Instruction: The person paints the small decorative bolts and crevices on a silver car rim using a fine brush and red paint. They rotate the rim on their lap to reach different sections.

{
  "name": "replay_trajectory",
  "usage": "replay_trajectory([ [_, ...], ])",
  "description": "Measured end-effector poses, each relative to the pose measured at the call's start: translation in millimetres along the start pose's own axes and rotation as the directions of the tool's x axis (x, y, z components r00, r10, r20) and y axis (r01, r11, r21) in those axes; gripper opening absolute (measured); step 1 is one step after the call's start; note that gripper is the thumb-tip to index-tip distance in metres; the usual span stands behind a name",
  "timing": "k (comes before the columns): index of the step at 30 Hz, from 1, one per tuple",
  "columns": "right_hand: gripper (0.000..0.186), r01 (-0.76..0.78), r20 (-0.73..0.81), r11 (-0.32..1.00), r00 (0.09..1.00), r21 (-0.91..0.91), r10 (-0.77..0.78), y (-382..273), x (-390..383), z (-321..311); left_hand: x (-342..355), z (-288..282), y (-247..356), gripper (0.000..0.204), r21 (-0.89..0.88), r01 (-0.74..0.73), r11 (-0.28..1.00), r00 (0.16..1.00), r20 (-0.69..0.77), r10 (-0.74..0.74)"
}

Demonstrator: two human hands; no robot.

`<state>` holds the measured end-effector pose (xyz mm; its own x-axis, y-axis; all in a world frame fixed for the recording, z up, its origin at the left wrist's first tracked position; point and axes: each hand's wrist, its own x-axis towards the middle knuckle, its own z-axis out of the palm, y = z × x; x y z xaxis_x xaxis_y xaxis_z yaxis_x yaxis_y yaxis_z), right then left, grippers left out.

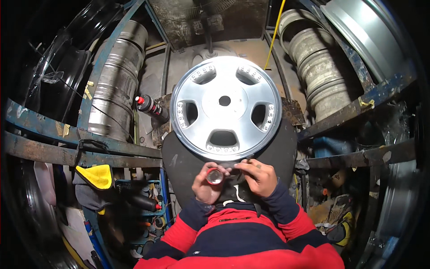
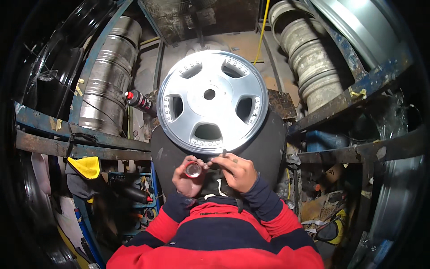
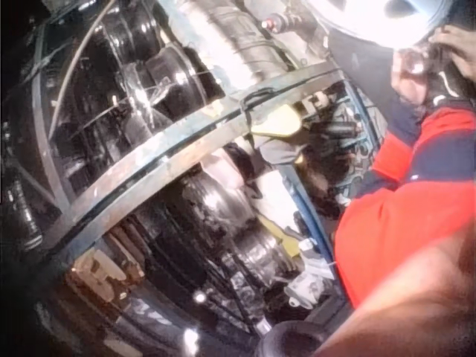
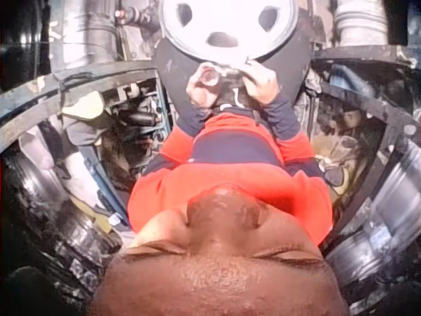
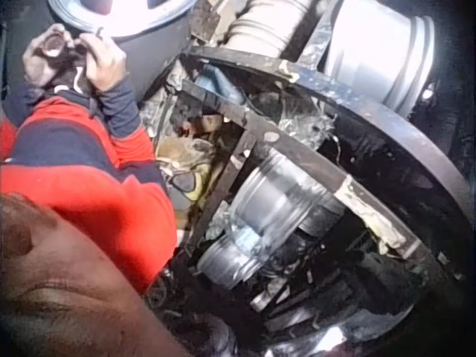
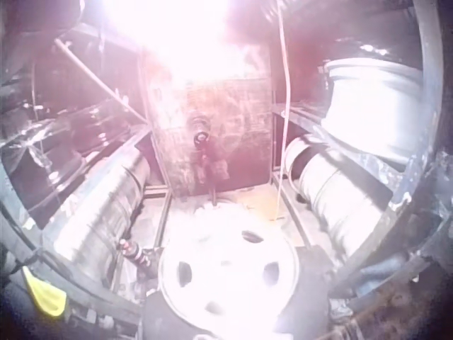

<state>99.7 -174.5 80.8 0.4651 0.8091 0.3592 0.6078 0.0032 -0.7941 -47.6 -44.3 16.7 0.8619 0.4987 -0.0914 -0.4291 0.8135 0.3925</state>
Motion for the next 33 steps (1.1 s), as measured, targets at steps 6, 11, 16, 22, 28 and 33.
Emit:
replay_trajectory([
  [6, 0.034, -0.029, 0.216, 0.999, 0.976, -0.029, 0.034, 20.1, -53.0, 31.9, -22.8, -13.0, 2.8, 0.035, -0.095, -0.044, 0.995, 0.986, -0.162, 0.029],
  [11, 0.026, -0.245, 0.129, 0.951, 0.966, 0.188, 0.223, 19.0, -63.6, 36.9, -20.6, -14.9, 6.2, 0.036, -0.159, -0.046, 0.986, 0.981, -0.192, 0.015],
  [16, 0.022, -0.269, 0.09, 0.942, 0.963, 0.202, 0.256, 18.7, -67.7, 46.9, -12.4, -12.4, 7.8, 0.035, -0.232, -0.054, 0.971, 0.98, -0.199, 0.007],
  [22, 0.017, -0.015, 0.305, 1.0, 0.952, 0.004, 0.013, 13.5, -85.9, 46.9, -14.9, -10.1, 11.1, 0.032, -0.213, -0.015, 0.977, 0.975, -0.22, -0.033],
  [28, 0.016, -0.037, 0.223, 0.999, 0.974, 0.005, 0.035, 28.5, -87.2, 58.9, -10.3, -6.9, 6.8, 0.033, -0.204, -0.036, 0.978, 0.974, -0.226, -0.011],
  [33, 0.02, -0.3, 0.204, 0.919, 0.946, 0.256, 0.252, 21.6, -63.9, 30.4, -11.7, -10.5, 14.5, 0.034, -0.239, -0.056, 0.969, 0.98, -0.2, 0.007],
])
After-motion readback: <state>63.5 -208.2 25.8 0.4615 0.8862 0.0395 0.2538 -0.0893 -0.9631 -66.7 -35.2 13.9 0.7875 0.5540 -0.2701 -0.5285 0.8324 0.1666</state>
